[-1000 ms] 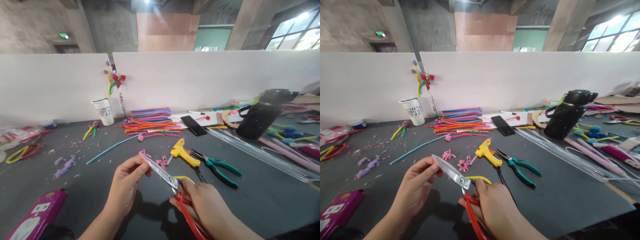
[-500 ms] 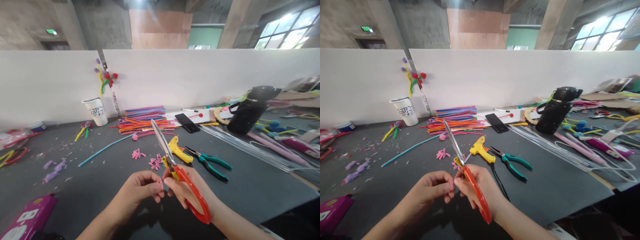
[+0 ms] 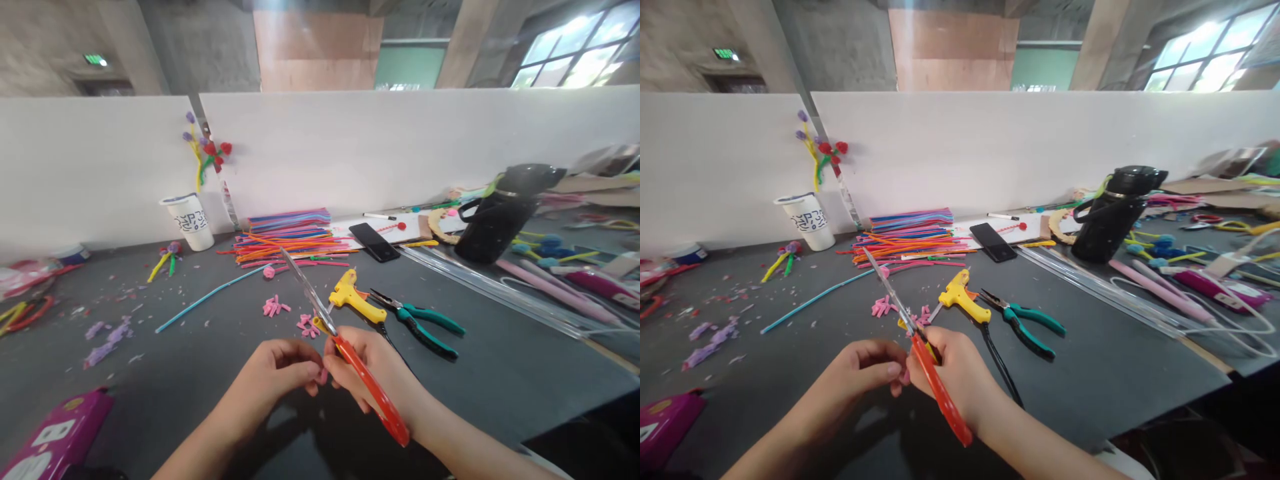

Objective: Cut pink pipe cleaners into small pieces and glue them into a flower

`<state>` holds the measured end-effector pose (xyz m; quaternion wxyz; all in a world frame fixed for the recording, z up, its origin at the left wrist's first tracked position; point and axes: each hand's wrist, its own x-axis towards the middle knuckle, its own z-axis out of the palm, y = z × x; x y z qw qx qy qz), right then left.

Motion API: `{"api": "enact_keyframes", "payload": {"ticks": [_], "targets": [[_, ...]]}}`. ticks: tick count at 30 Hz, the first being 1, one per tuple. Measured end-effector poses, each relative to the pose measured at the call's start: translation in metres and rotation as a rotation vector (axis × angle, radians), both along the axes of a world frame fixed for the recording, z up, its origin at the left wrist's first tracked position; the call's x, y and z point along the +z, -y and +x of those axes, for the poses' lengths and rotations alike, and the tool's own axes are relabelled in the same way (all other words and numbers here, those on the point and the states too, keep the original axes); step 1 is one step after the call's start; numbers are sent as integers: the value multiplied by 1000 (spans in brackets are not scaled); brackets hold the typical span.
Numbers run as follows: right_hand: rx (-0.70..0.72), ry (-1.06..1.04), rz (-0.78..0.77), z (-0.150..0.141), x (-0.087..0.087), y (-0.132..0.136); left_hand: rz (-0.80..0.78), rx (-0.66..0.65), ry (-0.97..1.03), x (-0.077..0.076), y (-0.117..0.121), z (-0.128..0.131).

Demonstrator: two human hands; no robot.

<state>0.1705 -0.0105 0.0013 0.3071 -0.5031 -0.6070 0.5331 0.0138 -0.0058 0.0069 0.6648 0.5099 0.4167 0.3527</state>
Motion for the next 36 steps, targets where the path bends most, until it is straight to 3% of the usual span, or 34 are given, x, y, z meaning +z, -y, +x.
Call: {"api": "enact_keyframes", "payload": {"ticks": [11, 16, 20, 24, 27, 31, 36], "targets": [[-50, 34, 35, -1, 4, -3, 81, -71, -257, -11, 1, -2], [-26, 77, 18, 0, 3, -5, 140, 45, -229, -6, 0, -2], [-35, 137, 44, -2, 2, -4, 77, 33, -221, -10, 0, 0], [-14, 131, 69, -2, 1, -4, 118, 31, -194, -11, 1, 2], [-36, 139, 172, 3, 1, -4, 133, 151, -92, -6, 0, 1], [-46, 365, 348, 8, 0, 1, 157, 393, 127, 1, -3, -4], [31, 658, 470, 11, -5, 8, 168, 499, 301, 0, -4, -10]]}}
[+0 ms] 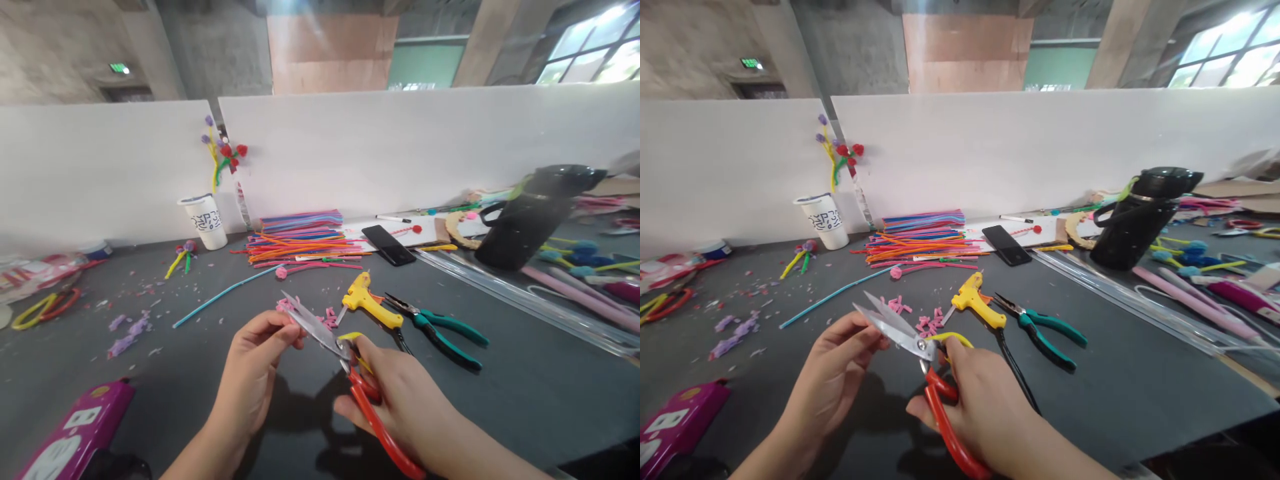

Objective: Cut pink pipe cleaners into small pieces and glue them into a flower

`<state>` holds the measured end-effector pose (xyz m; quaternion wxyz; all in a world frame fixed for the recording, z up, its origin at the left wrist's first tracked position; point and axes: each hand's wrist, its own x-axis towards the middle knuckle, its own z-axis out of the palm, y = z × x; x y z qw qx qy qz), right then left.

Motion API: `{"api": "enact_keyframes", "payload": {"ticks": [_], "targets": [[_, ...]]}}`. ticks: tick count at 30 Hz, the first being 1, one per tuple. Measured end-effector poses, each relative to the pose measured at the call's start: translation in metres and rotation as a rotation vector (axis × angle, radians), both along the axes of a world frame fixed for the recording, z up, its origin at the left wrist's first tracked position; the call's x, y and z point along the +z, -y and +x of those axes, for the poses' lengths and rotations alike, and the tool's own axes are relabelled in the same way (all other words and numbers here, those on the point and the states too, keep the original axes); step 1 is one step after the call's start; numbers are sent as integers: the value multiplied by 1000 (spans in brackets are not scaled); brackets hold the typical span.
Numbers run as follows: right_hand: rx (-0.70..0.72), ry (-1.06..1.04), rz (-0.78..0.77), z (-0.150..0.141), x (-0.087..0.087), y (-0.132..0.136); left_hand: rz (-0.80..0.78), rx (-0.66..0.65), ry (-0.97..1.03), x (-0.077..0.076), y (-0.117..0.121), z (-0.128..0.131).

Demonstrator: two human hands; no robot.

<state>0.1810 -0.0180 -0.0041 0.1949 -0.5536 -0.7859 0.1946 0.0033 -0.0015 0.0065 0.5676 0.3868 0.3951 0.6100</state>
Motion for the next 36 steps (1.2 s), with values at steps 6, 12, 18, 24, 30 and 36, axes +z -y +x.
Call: {"api": "enact_keyframes", "payload": {"ticks": [6, 12, 18, 24, 30, 36], "targets": [[61, 120, 103, 5, -7, 2, 65, 4, 51, -2, 3, -2], [83, 136, 157, 7, -9, 1, 85, -13, 63, 0, 3, -2], [92, 140, 194, 8, -11, 1, 101, -11, 60, -1, 3, -2], [86, 177, 229, 7, -10, 0, 108, -21, 54, -1, 2, -1], [88, 201, 272, 8, -14, 0, 107, -23, 55, -3, 2, -3], [81, 174, 274, 10, -17, 1, 111, -19, 41, -4, 0, -3]]}}
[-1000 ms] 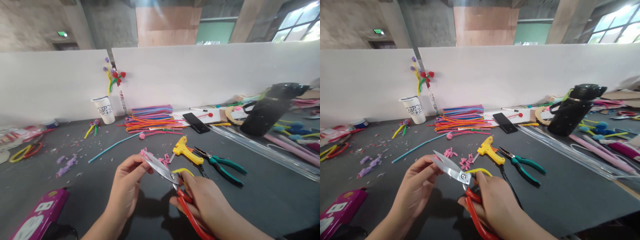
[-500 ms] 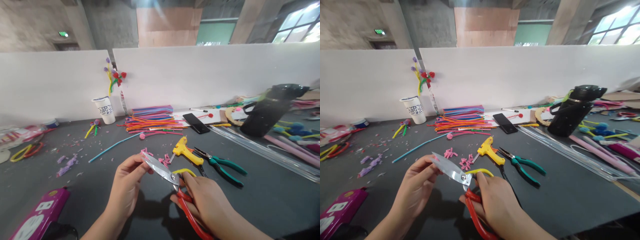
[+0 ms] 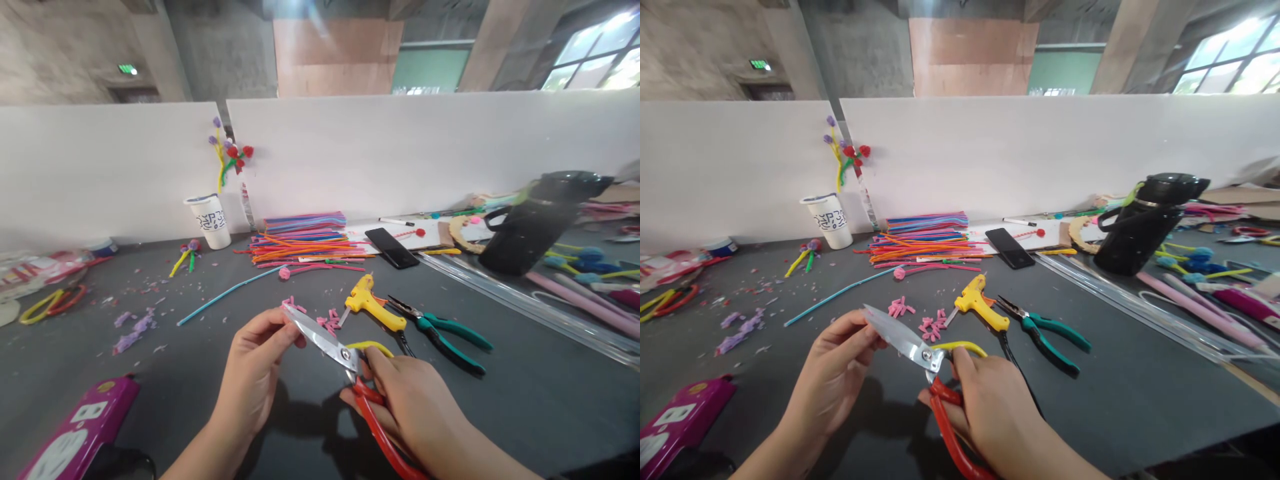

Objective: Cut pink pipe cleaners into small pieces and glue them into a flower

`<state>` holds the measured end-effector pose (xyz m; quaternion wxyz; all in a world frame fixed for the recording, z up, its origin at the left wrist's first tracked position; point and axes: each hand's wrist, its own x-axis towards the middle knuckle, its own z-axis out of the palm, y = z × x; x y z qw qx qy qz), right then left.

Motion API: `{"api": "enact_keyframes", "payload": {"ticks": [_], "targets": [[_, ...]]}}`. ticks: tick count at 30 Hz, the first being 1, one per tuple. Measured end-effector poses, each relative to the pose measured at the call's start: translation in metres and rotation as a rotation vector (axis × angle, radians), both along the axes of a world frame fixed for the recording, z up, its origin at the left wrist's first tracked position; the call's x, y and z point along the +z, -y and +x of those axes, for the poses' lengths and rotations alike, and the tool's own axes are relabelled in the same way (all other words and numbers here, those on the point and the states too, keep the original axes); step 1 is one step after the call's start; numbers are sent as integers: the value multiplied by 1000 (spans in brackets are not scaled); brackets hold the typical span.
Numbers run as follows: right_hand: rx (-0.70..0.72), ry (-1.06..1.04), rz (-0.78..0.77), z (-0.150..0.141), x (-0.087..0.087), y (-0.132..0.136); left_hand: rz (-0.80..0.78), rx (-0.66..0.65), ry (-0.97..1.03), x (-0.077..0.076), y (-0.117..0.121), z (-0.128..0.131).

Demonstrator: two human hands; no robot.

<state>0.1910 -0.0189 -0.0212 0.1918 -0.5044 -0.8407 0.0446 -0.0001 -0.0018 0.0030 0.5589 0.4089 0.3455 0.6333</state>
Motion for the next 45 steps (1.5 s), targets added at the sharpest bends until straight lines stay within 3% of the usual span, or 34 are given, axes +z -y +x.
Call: {"api": "enact_keyframes", "payload": {"ticks": [5, 12, 15, 21, 24, 28, 34, 40, 45], "targets": [[-23, -19, -22, 0, 1, 0, -13, 2, -17, -2, 0, 0], [-104, -213, -292, -4, 12, 0, -23, -52, -13, 4, 0, 2], [-55, -383, -406, -5, 15, 0, -62, -161, -67, 5, 0, 4], [-54, -826, -647, -11, 19, -5, -114, -307, -462, 0, 4, 10], [-47, -893, -715, -16, 19, -10, -36, -318, -681, -3, 6, 13], [-117, -886, -790, -21, 18, -13, 36, -288, -821, -3, 6, 15], [-189, -985, -640, -20, 23, -13, 62, -285, -815, -2, 6, 14], [-152, -931, -690, -16, 20, -15, -9, -286, -779, -4, 5, 13], [-144, -789, -538, -7, 21, -17, 21, -94, -990, -8, -10, 2]]}}
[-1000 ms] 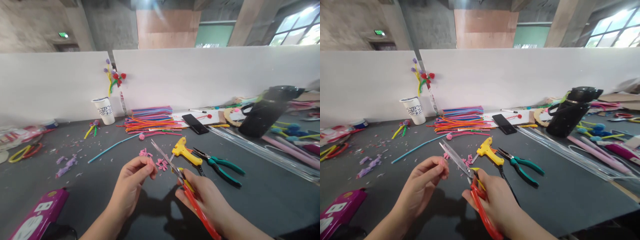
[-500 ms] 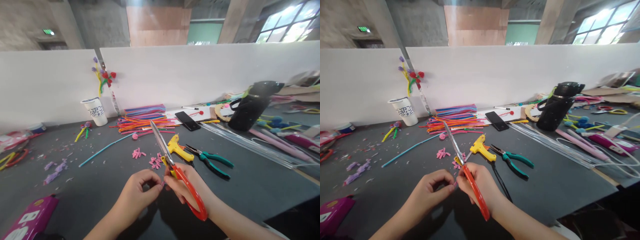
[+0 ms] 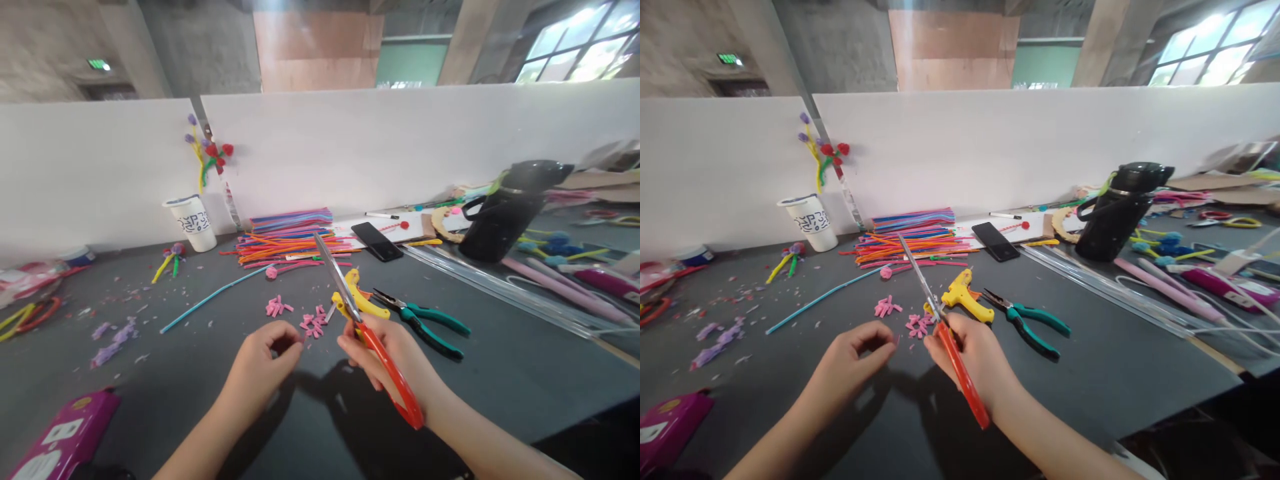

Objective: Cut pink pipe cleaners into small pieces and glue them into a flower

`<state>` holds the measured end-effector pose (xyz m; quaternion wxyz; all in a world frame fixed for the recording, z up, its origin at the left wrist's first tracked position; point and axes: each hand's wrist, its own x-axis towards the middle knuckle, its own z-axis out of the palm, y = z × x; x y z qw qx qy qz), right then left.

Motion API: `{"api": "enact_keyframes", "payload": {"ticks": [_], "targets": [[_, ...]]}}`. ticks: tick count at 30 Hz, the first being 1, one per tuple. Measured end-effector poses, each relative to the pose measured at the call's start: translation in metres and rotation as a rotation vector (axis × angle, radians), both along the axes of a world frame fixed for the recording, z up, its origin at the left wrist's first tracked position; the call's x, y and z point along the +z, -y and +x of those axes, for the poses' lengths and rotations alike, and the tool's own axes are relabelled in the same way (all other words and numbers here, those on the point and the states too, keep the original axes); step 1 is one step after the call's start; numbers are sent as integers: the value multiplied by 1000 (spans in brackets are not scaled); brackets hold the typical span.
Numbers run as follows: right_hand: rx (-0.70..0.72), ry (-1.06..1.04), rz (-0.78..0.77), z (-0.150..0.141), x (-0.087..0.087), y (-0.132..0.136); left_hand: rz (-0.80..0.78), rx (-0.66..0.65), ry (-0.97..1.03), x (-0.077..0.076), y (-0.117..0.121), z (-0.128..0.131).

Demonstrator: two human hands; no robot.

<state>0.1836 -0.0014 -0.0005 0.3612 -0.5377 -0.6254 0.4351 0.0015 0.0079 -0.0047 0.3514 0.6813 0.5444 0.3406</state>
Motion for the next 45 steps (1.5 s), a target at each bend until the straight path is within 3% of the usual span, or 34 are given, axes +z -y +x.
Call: {"api": "enact_keyframes", "payload": {"ticks": [4, 9, 15, 18, 23, 33, 39, 45], "targets": [[-20, 102, 41, 5, -2, -6, 139, -5, -225, -12, -13, -5], [-19, 34, 27, 1, -6, -8, 157, -14, -273, -19, -21, -5], [-60, -2, -40, 3, -2, -8, 215, 168, -323, -12, -35, -33], [-57, 41, -48, 6, 1, -7, 234, 192, -371, -15, -42, -41], [-26, 137, 74, 7, -3, -6, 281, 109, -464, -24, -44, -32], [-19, 173, 133, 5, -7, -7, 354, -63, -681, -16, -59, -7], [-39, 154, 144, 9, -9, -7, 306, -29, -571, -20, -68, 0], [-34, 92, 96, 13, -6, -3, 123, -20, -231, -6, -39, 1]]}}
